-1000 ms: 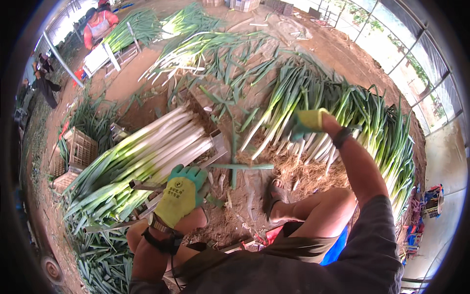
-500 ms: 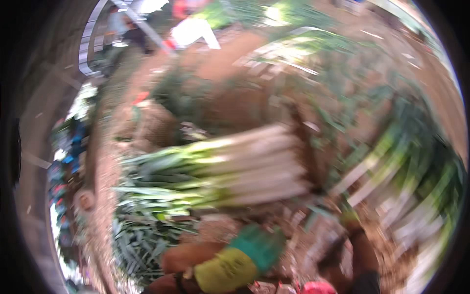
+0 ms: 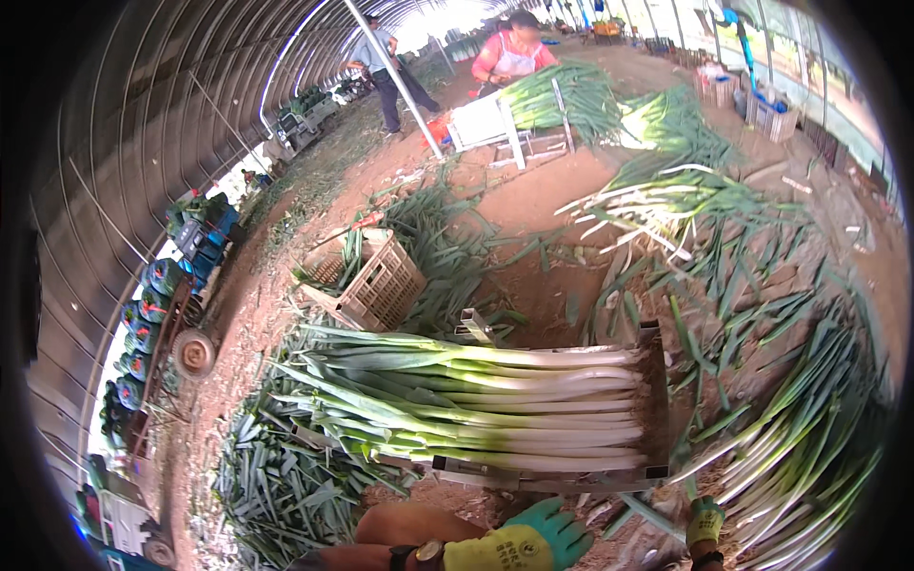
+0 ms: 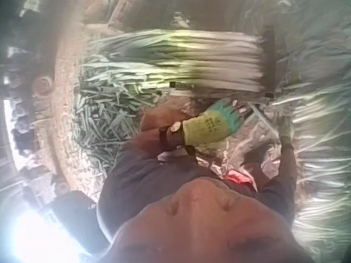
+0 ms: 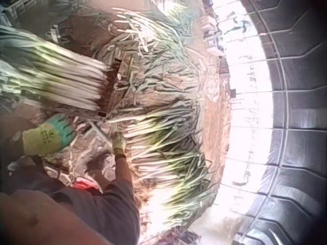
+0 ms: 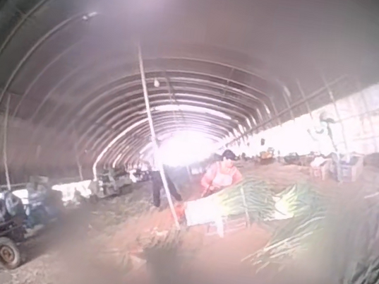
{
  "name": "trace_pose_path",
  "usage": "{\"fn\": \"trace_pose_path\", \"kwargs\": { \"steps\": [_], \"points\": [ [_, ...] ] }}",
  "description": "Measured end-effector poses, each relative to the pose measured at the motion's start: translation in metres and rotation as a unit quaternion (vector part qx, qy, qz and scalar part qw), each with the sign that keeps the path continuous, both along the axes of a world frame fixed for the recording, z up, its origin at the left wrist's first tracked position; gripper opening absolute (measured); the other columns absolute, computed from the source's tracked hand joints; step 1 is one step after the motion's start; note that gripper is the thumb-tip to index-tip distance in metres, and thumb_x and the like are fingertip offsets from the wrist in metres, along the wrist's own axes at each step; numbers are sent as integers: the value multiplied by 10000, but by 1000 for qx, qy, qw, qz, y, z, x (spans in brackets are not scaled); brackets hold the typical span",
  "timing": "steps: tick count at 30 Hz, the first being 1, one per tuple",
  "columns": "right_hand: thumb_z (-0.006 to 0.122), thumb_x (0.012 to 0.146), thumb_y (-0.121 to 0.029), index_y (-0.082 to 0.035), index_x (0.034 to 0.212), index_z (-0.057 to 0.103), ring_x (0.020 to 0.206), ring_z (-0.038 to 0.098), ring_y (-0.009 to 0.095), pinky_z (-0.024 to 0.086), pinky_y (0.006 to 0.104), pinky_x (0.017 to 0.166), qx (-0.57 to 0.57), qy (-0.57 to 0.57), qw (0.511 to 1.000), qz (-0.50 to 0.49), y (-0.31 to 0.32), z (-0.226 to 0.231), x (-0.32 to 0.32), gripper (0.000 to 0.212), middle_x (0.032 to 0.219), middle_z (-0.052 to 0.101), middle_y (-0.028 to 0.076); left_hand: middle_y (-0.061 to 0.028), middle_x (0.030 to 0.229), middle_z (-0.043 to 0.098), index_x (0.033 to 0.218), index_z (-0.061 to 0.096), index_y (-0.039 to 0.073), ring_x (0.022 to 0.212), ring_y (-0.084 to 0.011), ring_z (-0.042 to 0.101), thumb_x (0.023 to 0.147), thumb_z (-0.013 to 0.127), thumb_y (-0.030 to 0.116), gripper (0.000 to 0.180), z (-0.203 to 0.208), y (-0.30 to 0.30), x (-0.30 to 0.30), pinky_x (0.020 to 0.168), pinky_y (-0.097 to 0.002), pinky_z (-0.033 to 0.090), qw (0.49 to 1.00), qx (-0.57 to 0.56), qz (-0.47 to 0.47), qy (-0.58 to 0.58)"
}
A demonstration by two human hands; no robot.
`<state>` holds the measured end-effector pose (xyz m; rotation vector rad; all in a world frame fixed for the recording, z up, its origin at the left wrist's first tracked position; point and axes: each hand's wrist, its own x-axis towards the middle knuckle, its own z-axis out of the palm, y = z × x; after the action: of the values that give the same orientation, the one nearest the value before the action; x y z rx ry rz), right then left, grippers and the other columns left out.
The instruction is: The person picks up leeks one at a time, shakes them, and places them onto a metal frame before moving the gathered leeks to a pile on the ground.
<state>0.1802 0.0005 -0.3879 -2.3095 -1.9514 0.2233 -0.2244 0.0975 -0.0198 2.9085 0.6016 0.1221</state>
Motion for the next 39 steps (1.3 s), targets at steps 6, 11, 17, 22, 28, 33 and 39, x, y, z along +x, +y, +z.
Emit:
{"fn": "trace_pose_path", "kwargs": {
  "steps": [6, 11, 17, 22, 28, 33, 39],
  "points": [
    [604, 895, -6, -50, 1138, 688, 951, 696, 303, 546, 424, 825, 165, 56, 982, -71, 49, 157, 31, 261, 1097, 716, 180, -177, 1143, 697, 1199, 635, -15, 1048, -340, 678, 871, 584, 119, 358, -29, -18, -21, 981, -520, 496, 1000, -8, 4, -5],
    [532, 1023, -131, 2, 1321, 636, 996, 653, 172, 511, 309, 866, 442, -61, 892, -72, 28, 263, 197, 343, 1113, 728, 62, -149, 1168, 673, 1292, 617, 36, 1015, -328, 665, 885, 598, 222, 448, -45, -20, -22, 909, -456, 513, 996, -60, -36, -56],
    [603, 1014, -91, -37, 1338, 667, 712, 577, 80, 459, 252, 611, 426, 293, 856, -17, -26, 508, 191, 335, 1007, 695, -10, -261, 869, 694, 928, 678, -15, 827, -443, 689, 962, 597, 359, 384, -105, -10, -9, 777, -511, 542, 977, -62, 17, -203],
    [648, 1042, -209, -97, 1470, 594, 552, 381, -9, 273, 175, 471, 499, 216, 839, 8, -93, 677, 23, 446, 952, 669, -55, -331, 1595, 352, 1645, 204, 54, 1446, -488, 404, 910, 690, 501, 988, -56, -43, 27, 1200, -556, 321, 977, -140, 3, -163],
    [629, 1039, -217, -27, 1370, 633, 522, 427, 9, 315, 177, 461, 476, 207, 855, 29, -127, 726, -104, 382, 962, 694, 4, -281, 1638, 290, 1631, 240, 43, 1495, -465, 330, 774, 823, 563, 1159, -48, -117, 80, 1209, -519, 329, 939, -163, 18, -303],
    [599, 1063, -181, 54, 1232, 670, 602, 531, 70, 414, 226, 615, 468, 271, 831, 130, -140, 734, -161, 298, 829, 665, -11, -258, 1462, 524, 1625, 273, 51, 1340, -437, 528, 781, 874, 326, 1072, -29, -158, 69, 1097, -508, 446, 850, -181, 48, -492],
    [513, 1096, -159, 21, 1008, 696, 640, 587, 107, 472, 258, 645, 447, 76, 864, 220, -136, 738, -118, 272, 757, 673, 52, -220, 1095, 687, 1515, 451, 39, 1006, -416, 681, 837, 785, 187, 770, -19, -144, 32, 852, -482, 552, 824, -191, 127, -517]
  ]
}}
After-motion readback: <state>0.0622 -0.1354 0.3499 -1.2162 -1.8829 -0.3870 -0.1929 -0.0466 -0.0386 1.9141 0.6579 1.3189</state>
